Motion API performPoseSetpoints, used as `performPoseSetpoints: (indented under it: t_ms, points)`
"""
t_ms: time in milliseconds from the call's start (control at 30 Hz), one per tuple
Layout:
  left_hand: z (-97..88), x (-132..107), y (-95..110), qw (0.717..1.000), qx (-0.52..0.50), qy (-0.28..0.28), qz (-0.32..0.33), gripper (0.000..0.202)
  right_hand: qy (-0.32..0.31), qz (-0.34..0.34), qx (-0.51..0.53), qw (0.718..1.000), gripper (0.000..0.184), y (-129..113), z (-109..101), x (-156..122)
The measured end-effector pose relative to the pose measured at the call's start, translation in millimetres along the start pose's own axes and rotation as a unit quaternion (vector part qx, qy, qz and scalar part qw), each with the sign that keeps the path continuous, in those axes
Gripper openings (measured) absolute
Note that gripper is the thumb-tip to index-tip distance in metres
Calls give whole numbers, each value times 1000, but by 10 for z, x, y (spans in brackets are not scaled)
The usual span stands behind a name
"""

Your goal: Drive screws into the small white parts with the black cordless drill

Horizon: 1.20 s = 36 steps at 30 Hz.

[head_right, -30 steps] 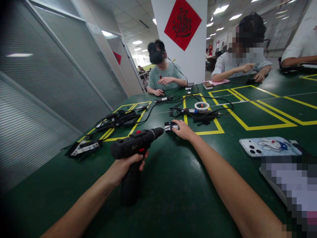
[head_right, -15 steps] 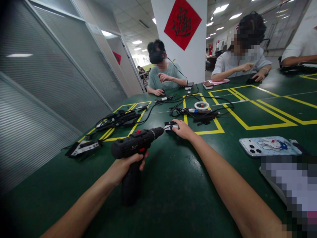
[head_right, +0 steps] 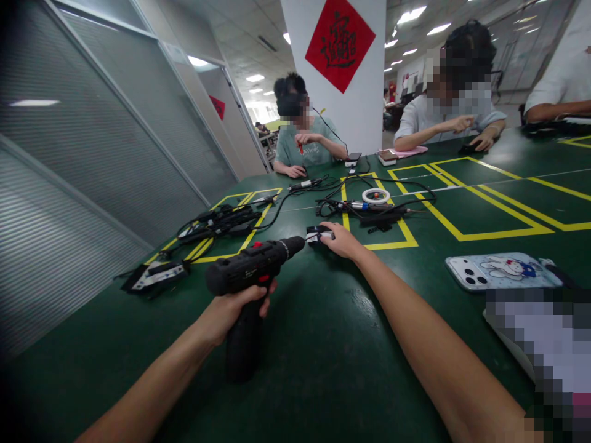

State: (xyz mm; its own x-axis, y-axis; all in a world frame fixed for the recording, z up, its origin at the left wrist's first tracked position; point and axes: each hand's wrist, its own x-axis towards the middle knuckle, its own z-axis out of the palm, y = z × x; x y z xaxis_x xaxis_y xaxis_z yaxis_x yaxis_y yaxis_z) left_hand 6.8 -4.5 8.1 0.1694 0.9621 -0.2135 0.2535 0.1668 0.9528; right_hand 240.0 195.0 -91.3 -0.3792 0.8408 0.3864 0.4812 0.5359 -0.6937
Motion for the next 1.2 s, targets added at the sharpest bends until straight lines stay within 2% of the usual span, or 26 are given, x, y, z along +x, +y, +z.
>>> performPoseSetpoints:
  t_ms: [1200]
  points:
    - [10, -17, 45, 1000, 2, 1, -3, 16, -6, 15, 20, 1000, 47, 3, -8, 21]
